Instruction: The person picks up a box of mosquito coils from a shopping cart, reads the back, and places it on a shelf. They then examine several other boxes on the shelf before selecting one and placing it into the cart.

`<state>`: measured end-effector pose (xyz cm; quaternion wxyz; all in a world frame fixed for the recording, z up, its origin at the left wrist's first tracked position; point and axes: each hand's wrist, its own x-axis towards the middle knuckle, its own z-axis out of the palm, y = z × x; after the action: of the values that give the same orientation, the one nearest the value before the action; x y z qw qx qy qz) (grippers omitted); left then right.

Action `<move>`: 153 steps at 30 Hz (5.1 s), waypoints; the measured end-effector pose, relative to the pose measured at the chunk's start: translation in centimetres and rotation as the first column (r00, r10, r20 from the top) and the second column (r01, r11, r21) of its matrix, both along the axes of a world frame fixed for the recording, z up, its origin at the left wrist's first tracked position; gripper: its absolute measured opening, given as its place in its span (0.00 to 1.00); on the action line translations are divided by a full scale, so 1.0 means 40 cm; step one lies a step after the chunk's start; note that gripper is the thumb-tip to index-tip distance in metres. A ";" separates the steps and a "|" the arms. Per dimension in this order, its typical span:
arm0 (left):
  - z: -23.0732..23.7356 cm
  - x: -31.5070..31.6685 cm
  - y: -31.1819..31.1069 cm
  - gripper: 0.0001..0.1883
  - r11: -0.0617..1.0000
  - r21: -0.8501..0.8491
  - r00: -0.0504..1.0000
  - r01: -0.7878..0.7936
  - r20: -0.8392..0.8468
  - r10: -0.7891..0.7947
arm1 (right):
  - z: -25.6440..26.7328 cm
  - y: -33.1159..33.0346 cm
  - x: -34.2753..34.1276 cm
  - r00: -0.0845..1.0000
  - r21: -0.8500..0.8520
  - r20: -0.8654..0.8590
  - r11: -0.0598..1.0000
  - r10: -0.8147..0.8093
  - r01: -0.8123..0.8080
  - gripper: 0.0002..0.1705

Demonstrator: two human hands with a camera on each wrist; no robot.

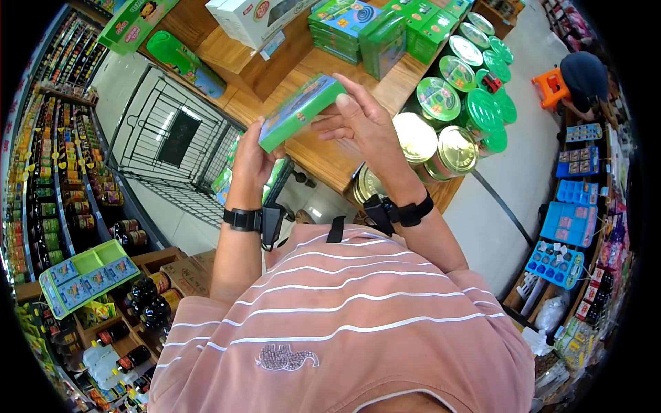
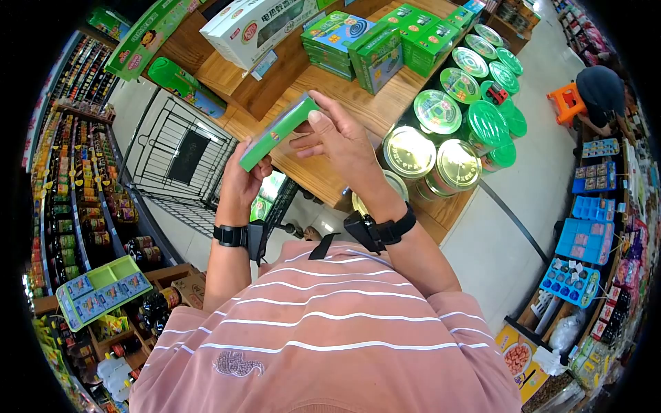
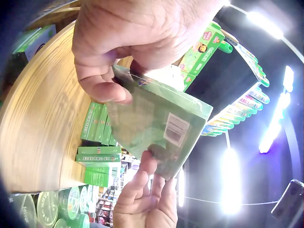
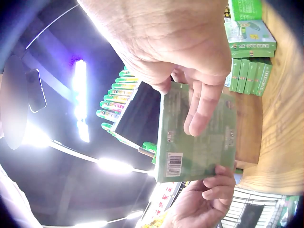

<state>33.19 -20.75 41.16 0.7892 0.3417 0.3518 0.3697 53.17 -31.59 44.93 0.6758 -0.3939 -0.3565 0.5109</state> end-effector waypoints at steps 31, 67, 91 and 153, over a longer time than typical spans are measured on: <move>0.005 0.079 -0.035 0.19 0.959 0.285 0.969 -0.010 -0.234 0.079 | -0.066 -0.042 0.113 0.982 -0.079 -0.185 0.997 -0.041 0.027 0.28; -0.151 0.631 0.126 0.20 0.607 0.763 0.881 0.224 -0.424 0.208 | -0.363 0.165 0.370 0.631 0.020 0.555 0.767 -0.542 0.641 0.36; -0.132 0.576 0.131 0.32 0.675 0.697 0.902 0.243 -0.419 0.107 | -0.360 0.166 0.389 0.528 0.093 0.650 0.746 -0.547 0.659 0.39; -1.031 -0.841 0.593 0.32 0.799 -0.396 -0.231 0.453 -0.918 -0.323 | -0.501 0.245 -0.504 0.837 -0.818 -0.137 0.416 0.529 -0.397 0.18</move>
<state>-0.45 2.97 -0.09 0.3357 0.6230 0.6612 -0.2489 33.03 -21.79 24.91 0.2171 -0.5822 -0.2183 0.7525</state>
